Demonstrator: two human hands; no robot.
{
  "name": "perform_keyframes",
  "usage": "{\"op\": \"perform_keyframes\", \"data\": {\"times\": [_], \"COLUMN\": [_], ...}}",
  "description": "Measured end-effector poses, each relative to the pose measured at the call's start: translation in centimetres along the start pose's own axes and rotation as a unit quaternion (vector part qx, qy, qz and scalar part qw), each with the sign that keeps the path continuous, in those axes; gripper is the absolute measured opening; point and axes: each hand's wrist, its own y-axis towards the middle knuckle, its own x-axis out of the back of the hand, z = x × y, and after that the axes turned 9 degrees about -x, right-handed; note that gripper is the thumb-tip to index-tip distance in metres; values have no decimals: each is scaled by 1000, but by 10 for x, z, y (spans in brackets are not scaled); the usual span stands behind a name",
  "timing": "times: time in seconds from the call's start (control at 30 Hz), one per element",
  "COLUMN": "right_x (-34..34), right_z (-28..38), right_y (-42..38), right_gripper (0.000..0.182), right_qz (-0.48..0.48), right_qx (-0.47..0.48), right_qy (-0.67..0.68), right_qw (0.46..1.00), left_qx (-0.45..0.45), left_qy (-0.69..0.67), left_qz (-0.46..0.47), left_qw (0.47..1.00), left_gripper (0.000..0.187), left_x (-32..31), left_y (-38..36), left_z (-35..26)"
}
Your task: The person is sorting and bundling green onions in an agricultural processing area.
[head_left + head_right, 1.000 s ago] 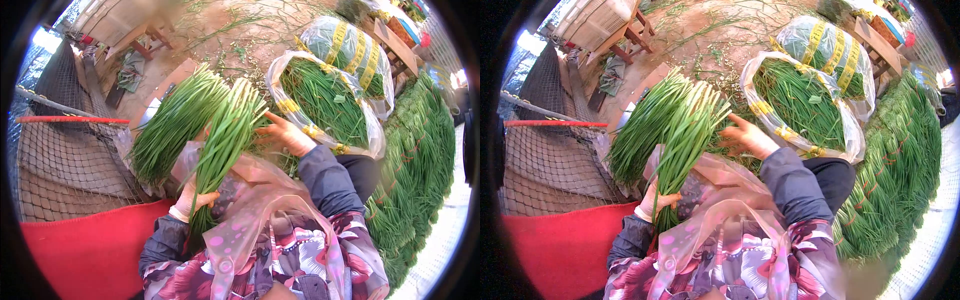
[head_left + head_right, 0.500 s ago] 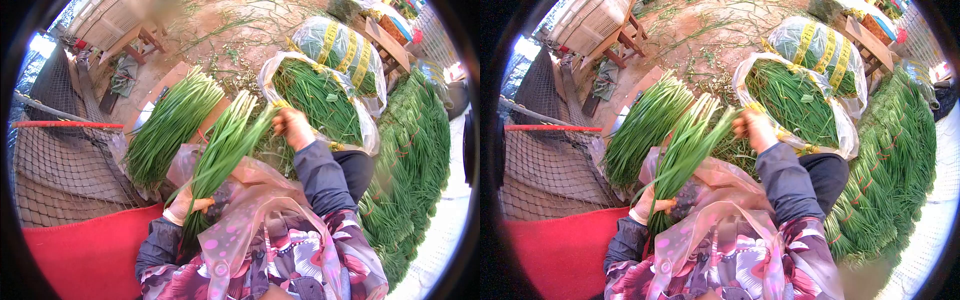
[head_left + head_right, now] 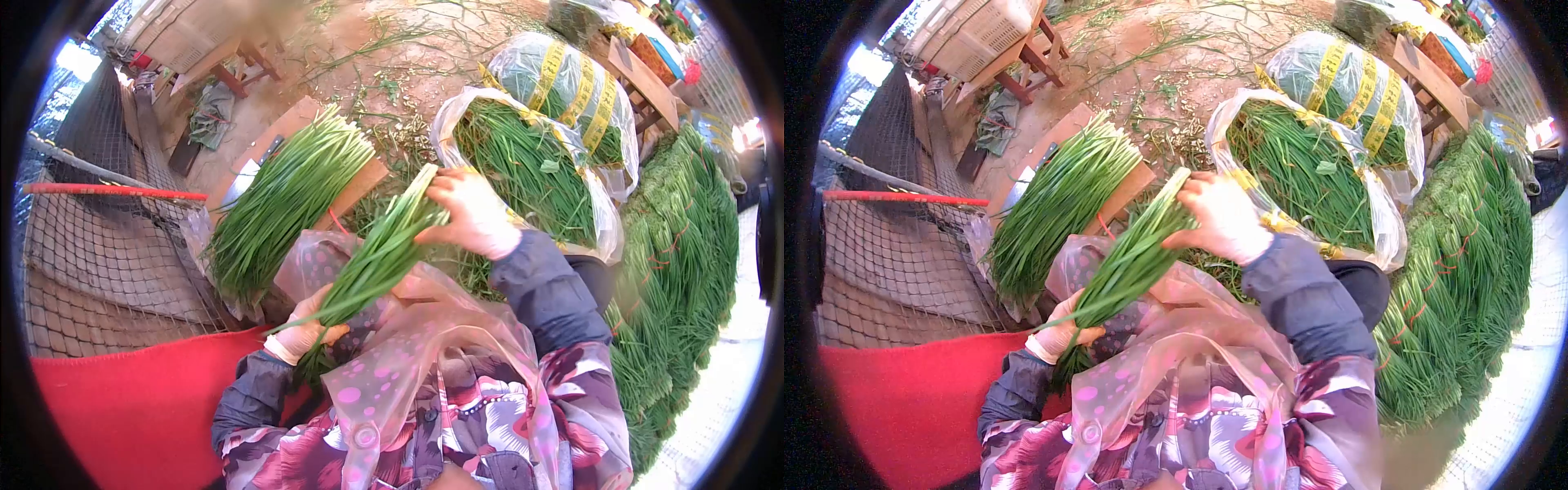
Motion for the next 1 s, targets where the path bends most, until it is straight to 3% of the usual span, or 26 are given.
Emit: {"op": "perform_keyframes", "data": {"times": [0.07, 0.13, 0.17, 0.2, 0.27, 0.3, 0.33, 0.37, 0.4, 0.43, 0.47, 0.57, 0.6, 0.67, 0.7, 0.73, 0.77, 0.8, 0.87, 0.93, 1.0], "right_x": [-13, -14, -10, -12, -17, -23, -24, -26, -28, -37, -42, -62, -72, -72, -83, -101, -125, -86, -40, -27, -25], "right_z": [2, 0, 2, 3, 3, 3, 4, 4, 6, 8, 9, 5, -8, -46, -76, -119, -146, -132, -97, -69, -24], "right_y": [1, 2, 1, -1, -6, -11, -18, -25, -32, -37, -40, -46, -45, -46, -52, -59, -80, -74, -49, -29, -18], "right_gripper": [84, 89, 77, 77, 56, 40, 40, 37, 34, 32, 32, 29, 26, 21, 22, 23, 28, 39, 54, 64, 55], "right_qz": [-34, -84, -72, -71, 140, 62, 66, 163, 252, 245, 250, 132, 54, 18, 75, 215, 180, 330, 343, 167, 134], "right_qx": [-32, 64, 113, 113, 79, 128, 128, 9, -112, -128, -130, -98, -81, -155, -222, -211, -333, -238, -239, -154, -58], "right_qy": [27, 18, 57, 58, 249, 288, 288, 423, 538, 593, 593, 309, 256, 178, 79, -91, -67, -161, -143, 111, 287], "right_qw": [999, 994, 989, 989, 955, 947, 947, 892, 797, 756, 754, 937, 962, 972, 969, 949, 923, 899, 897, 967, 947], "left_qx": [-6, 11, -2, 0, -110, -153, -151, -143, -134, -160, -155, -178, -162, -142, -151, -160, -196, -194, -208, -199, -228], "left_qy": [7, 262, 281, 280, 453, 480, 477, 507, 537, 552, 549, 569, 578, 586, 631, 672, 685, 684, 749, 752, 765], "left_qz": [5, 42, 39, 38, 37, 20, 19, 18, 18, 15, 14, 8, 2, -6, -3, 0, -9, -9, -7, -10, -3], "left_qw": [1000, 964, 959, 959, 884, 864, 866, 850, 833, 818, 821, 802, 800, 798, 761, 723, 702, 703, 629, 628, 602], "left_gripper": [65, 62, 58, 58, 57, 59, 59, 60, 61, 61, 61, 62, 62, 61, 67, 74, 69, 69, 59, 59, 60], "left_x": [-4, 5, 9, 11, 8, 2, 1, 1, 2, 2, 2, 2, 4, 12, 17, 19, 19, 19, 18, 13, 12], "left_y": [0, -1, -1, -3, -3, -3, -5, -6, -7, -9, -11, -21, -26, -36, -43, -50, -52, -53, -52, -47, -42], "left_z": [-10, -12, -11, -13, -33, -43, -47, -49, -49, -47, -46, -39, -36, -33, -33, -32, -34, -35, -33, -30, -26]}}
